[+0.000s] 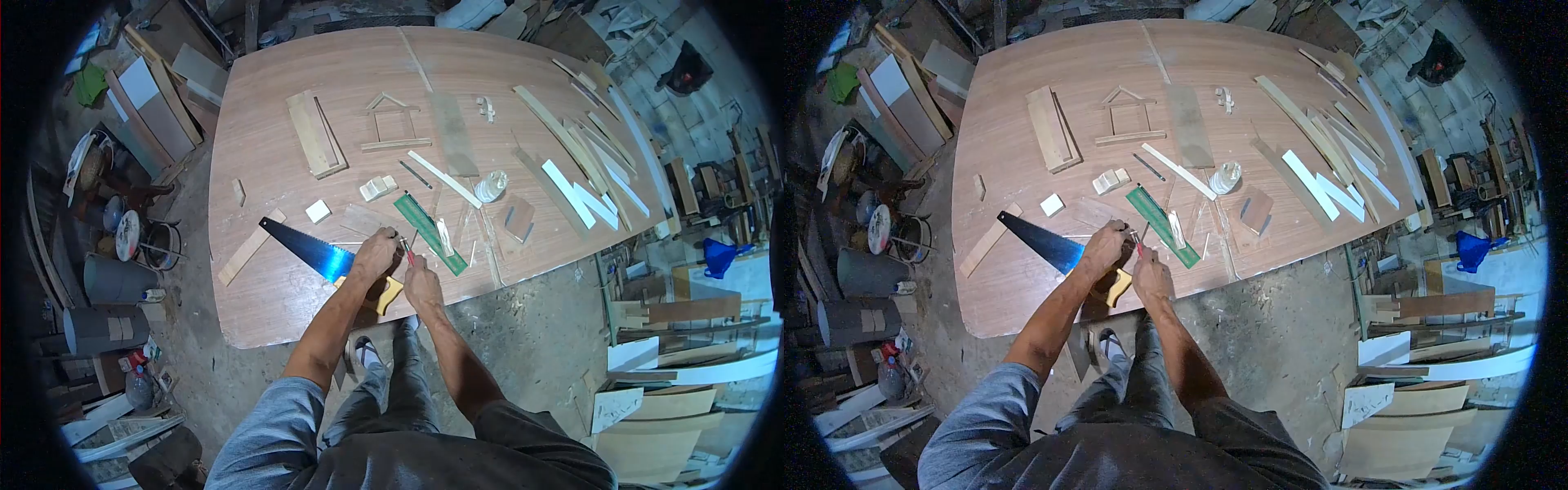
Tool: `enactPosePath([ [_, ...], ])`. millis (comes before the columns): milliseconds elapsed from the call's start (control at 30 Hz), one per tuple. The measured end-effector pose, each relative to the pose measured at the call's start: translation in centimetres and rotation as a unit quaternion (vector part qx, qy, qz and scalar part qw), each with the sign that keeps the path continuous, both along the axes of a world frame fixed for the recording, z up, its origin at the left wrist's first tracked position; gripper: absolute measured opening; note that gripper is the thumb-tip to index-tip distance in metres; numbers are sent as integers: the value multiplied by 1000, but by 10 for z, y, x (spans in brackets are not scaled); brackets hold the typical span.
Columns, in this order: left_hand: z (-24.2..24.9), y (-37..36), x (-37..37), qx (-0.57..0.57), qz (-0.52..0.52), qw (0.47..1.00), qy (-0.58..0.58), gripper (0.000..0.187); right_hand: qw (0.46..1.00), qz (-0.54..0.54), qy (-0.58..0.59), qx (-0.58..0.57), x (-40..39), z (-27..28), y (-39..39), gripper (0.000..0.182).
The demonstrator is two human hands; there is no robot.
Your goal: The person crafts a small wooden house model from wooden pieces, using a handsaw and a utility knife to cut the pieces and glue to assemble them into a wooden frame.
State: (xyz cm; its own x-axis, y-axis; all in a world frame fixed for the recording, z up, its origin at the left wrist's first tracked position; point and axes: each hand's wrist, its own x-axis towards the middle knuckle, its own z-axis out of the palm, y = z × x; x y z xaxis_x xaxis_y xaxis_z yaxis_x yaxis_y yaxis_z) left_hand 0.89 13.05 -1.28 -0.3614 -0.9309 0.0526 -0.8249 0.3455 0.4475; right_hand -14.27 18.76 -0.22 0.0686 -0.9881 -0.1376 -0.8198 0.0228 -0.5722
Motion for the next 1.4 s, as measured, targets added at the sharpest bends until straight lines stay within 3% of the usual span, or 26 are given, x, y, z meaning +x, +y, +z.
enactPosePath([
  [167,6,7,-7,-36,9,998,-46,16,1000,-17,13,-23,4,0,4,23],
  [233,9,12,-8,-51,10,997,-49,17,999,-34,-5,24,2,1,5,23],
  [433,0,15,-8,-88,-3,994,-61,18,1000,-16,-7,-9,0,-4,7,23],
  [767,1,17,-10,-111,4,992,-62,16,998,-41,38,38,4,-5,10,22],
  [1033,-3,7,-7,-71,2,997,-38,17,993,-34,93,68,11,9,2,23],
  [1400,8,1,-7,-21,2,1000,-3,16,994,-7,76,79,11,15,-7,23],
])
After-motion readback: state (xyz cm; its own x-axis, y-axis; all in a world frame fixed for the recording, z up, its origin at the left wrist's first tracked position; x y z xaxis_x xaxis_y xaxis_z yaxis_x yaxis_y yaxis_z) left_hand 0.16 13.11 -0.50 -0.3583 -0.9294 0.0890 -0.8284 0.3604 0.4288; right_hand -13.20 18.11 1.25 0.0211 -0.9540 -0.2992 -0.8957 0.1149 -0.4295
